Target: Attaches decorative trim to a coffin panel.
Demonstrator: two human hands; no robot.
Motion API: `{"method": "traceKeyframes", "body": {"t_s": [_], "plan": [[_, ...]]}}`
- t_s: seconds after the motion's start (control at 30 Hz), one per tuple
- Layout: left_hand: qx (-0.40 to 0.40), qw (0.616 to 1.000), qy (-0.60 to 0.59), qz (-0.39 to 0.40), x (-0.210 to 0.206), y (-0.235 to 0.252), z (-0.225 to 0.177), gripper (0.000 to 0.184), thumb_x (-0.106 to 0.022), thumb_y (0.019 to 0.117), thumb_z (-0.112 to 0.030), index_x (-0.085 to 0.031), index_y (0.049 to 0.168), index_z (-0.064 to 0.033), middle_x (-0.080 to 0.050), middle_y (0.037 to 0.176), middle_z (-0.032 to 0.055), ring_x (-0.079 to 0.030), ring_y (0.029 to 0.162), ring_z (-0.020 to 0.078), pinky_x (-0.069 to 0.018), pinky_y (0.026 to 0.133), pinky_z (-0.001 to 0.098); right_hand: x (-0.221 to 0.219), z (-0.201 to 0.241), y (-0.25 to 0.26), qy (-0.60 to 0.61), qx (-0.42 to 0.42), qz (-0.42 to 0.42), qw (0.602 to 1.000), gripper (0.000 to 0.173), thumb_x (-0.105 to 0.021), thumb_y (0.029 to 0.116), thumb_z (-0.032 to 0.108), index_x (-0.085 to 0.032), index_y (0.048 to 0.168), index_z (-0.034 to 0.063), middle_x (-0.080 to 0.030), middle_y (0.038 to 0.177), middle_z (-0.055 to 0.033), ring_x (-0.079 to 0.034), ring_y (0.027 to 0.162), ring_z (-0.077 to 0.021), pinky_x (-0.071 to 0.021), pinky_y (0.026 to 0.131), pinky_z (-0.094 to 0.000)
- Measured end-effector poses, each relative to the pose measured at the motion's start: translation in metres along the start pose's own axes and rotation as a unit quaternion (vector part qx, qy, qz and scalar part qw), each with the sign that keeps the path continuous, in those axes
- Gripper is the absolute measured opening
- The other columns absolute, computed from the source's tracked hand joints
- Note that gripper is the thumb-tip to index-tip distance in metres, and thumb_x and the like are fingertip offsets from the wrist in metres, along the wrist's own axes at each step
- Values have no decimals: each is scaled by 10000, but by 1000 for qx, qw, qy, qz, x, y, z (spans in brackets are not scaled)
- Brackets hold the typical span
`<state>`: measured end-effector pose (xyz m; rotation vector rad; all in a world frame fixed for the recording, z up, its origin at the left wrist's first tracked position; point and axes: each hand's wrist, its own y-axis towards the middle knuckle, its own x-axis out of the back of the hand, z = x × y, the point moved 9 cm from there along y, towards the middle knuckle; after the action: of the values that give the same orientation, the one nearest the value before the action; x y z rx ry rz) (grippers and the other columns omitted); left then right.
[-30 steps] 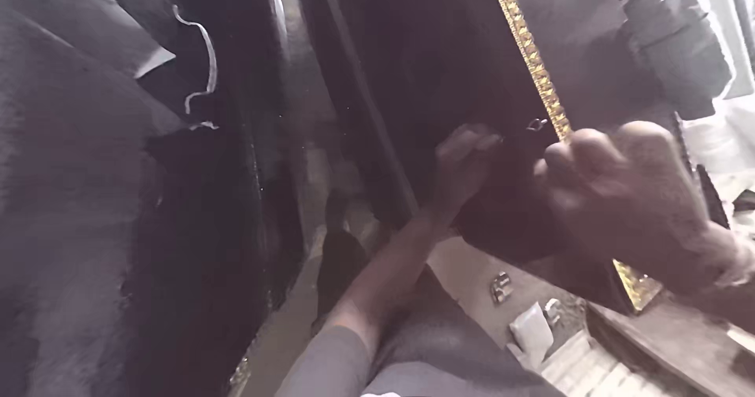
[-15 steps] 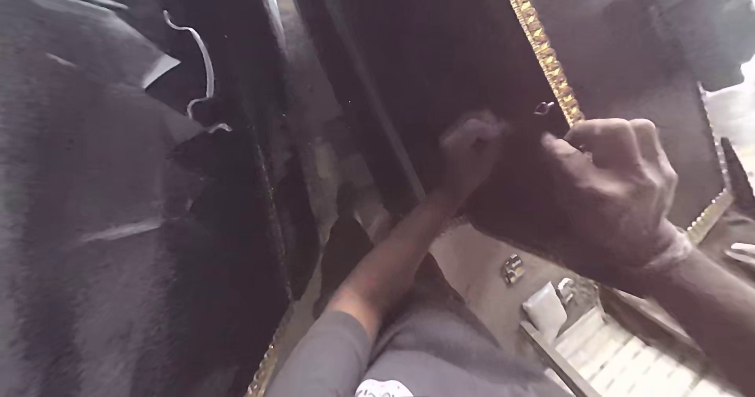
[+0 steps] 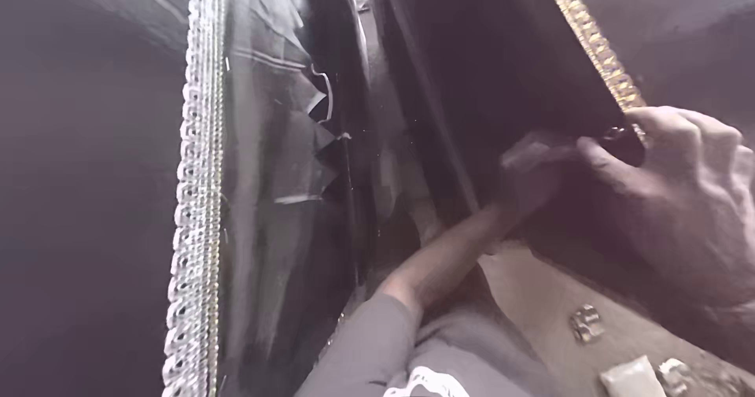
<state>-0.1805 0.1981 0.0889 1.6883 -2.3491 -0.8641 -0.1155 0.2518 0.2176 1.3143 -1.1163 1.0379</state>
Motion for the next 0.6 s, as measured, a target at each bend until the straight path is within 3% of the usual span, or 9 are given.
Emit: {"method": "traceKeyframes", "body": {"t_s": [0.07,0.17,0.23,0.27,0.33,0.4,0.47,0.6], "plan": [[33,998,-40,17,-2,2,1,140,-765,788,74,-737,920,39,-725,980,142,-701,938,172,-616,835,310,-4,-6,4,-9,-15,4,1000,334,-523,979,153,-675,1258,52,-503,1392,-315,-460,1255,-571,-423,836,-683],[138,988,-12,62,-3,13,-14,89,-737,840,34,-768,919,7,-731,958,103,-682,893,117,-586,800,268,-7,-11,9,-33,-33,5,999,277,-533,1000,111,-691,1221,59,-536,1360,-292,-513,1212,-531,-445,812,-654],[189,981,-8,38,1,22,-31,72,-716,830,100,-737,897,84,-735,910,147,-683,881,136,-560,846,270,-5,-13,14,-30,-23,-12,999,223,-546,979,65,-724,1113,61,-576,1295,-291,-546,1153,-527,-453,782,-637],[149,988,-21,26,2,17,-26,60,-720,822,101,-727,881,90,-734,934,152,-693,931,147,-571,888,277,-4,-14,15,-27,-22,-18,999,199,-555,976,70,-733,1064,70,-589,1269,-281,-555,1133,-518,-454,774,-628],[29,999,-8,-17,3,5,-9,42,-789,809,18,-748,820,14,-734,987,120,-686,1013,161,-581,901,288,-3,-14,17,-25,-26,-16,999,182,-573,957,149,-728,1019,76,-596,1263,-273,-558,1135,-505,-454,785,-624],[-18,999,42,-21,2,-1,0,61,-821,807,-59,-763,787,-58,-680,1152,127,-614,1173,195,-547,974,291,-4,-14,16,-29,-30,-13,999,247,-600,887,263,-727,1012,92,-594,1287,-262,-554,1160,-491,-455,818,-619],[-46,997,50,28,-2,-5,10,37,-814,841,-91,-779,843,-100,-645,1269,138,-572,1273,245,-527,1051,340,-5,-16,14,-29,-32,-13,999,270,-632,871,312,-735,1007,103,-597,1292,-243,-552,1177,-468,-457,857,-612],[-138,979,25,148,0,16,-8,51,-718,929,-83,-759,921,-54,-748,1036,122,-696,1061,195,-565,972,337,-8,-20,12,-26,-36,-34,998,193,-657,914,255,-746,1036,136,-628,1292,-210,-576,1189,-434,-467,901,-593]]}}
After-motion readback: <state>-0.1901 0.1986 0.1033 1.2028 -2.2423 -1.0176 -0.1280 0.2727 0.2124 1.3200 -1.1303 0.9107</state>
